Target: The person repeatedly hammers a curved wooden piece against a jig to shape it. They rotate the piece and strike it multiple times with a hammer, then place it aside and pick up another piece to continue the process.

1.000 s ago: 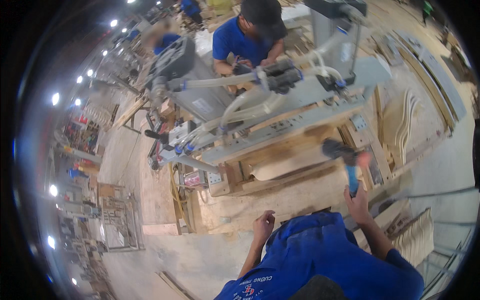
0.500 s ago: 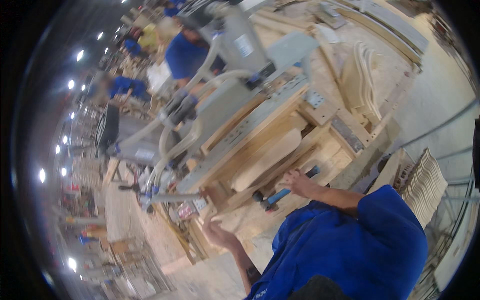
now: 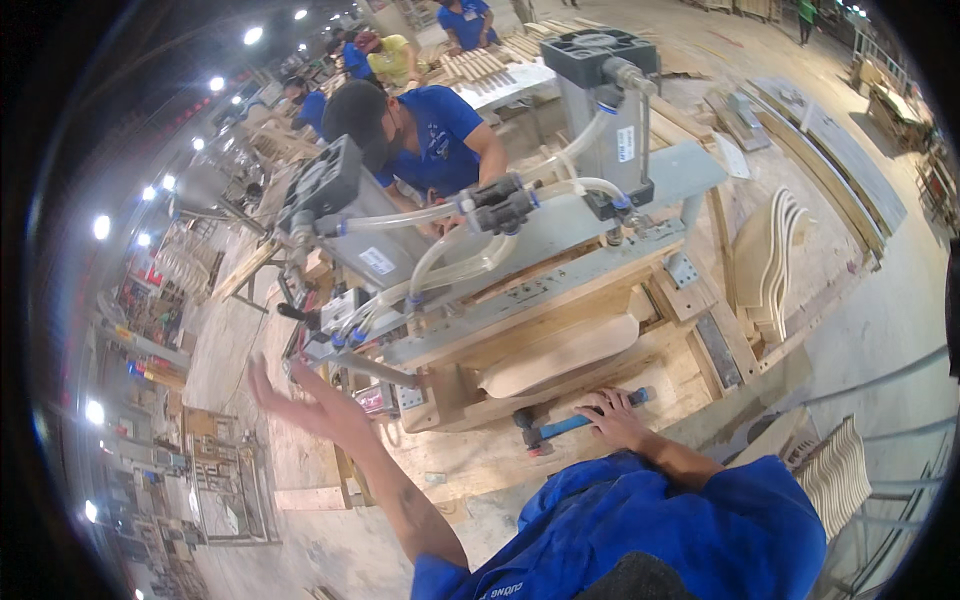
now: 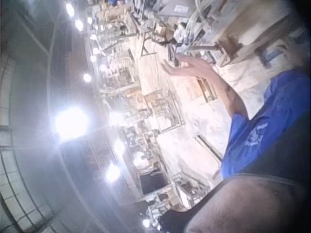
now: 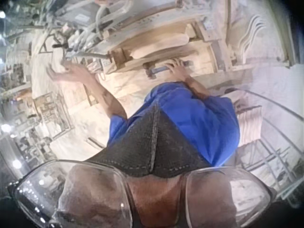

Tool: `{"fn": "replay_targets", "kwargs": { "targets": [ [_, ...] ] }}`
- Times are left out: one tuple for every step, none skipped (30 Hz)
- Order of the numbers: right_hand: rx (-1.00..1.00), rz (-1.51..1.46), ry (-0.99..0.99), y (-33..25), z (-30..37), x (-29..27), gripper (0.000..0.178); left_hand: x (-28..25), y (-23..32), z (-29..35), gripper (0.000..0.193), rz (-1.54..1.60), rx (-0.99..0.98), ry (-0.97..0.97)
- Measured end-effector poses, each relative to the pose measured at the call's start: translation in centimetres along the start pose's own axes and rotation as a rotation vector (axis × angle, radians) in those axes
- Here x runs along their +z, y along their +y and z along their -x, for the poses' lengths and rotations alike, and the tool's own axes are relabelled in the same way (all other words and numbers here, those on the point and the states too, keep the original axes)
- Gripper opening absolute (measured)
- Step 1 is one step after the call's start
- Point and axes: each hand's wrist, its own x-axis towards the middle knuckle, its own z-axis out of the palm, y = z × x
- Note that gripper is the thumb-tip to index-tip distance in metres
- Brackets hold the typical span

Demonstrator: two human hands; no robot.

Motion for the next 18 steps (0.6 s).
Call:
{"fn": "replay_targets", "kwargs": {
  "targets": [
    [0.001, -0.005, -0.013, -0.1, 0.0, -0.1, 0.058, 0.6, 0.0, -1.9, 0.045, 0.067, -0.106, -0.087],
    [0.048, 0.007, -0.099, -0.1, 0.1, -0.2, 0.058, 1.3, -0.2, -3.4, 0.049, 0.198, -0.132, -0.190],
    [0.042, 0.042, -0.102, -0.1, 0.1, -0.1, 0.057, 2.0, -0.4, -4.4, 0.051, 0.217, -0.241, -0.272],
    [-0.004, 0.022, -0.036, -0.1, 0.2, 0.0, 0.057, 3.0, -0.8, -5.0, 0.052, 0.279, -0.266, -0.355],
    [-0.006, 0.023, -0.029, 0.0, 0.2, 0.3, 0.057, 4.0, -1.2, -5.4, 0.054, 0.388, -0.207, -0.455],
    [0.054, 0.050, -0.102, 0.1, 0.4, 0.5, 0.057, 5.0, -1.6, -5.5, 0.054, 0.218, -0.271, -0.434],
    [0.071, 0.085, -0.072, 0.2, 0.3, 0.9, 0.057, 5.7, -2.1, -5.5, 0.054, 0.101, -0.251, -0.427],
    [0.027, 0.084, -0.014, 0.4, 0.5, 1.2, 0.056, 6.7, -2.3, -5.3, 0.053, -0.022, -0.193, -0.413],
    [0.014, 0.096, 0.009, 0.5, 0.4, 1.5, 0.056, 7.3, -2.6, -5.5, 0.053, -0.098, -0.051, -0.338],
    [0.054, 0.124, -0.083, 0.8, 0.5, 1.6, 0.056, 7.8, -2.6, -5.6, 0.053, -0.067, -0.137, -0.293],
    [0.027, 0.109, 0.020, 0.9, 0.6, 1.8, 0.057, 8.2, -2.5, -5.7, 0.052, 0.043, -0.063, -0.231],
    [0.017, 0.099, 0.038, 1.0, 0.7, 1.8, 0.057, 8.0, -2.4, -6.2, 0.052, 0.211, -0.269, -0.240],
    [0.018, 0.106, -0.032, 1.0, 0.9, 1.8, 0.058, 7.9, -2.1, -6.5, 0.051, 0.342, -0.373, -0.312],
    [0.006, 0.089, 0.080, 1.1, 0.9, 1.8, 0.058, 7.3, -1.9, -6.9, 0.051, 0.415, -0.503, -0.370],
    [0.005, 0.089, 0.102, 1.0, 1.0, 1.8, 0.058, 6.7, -1.8, -7.3, 0.051, 0.491, -0.483, -0.383],
    [0.014, 0.102, 0.035, 0.9, 1.0, 1.8, 0.059, 5.9, -1.7, -7.7, 0.051, 0.554, -0.469, -0.383],
    [-0.001, 0.092, 0.119, 0.9, 0.9, 1.8, 0.060, 5.1, -1.7, -8.0, 0.052, 0.592, -0.483, -0.325],
    [0.001, 0.093, 0.112, 0.8, 0.9, 1.9, 0.060, 4.5, -1.5, -8.1, 0.052, 0.691, -0.480, -0.459]
  ]
}}
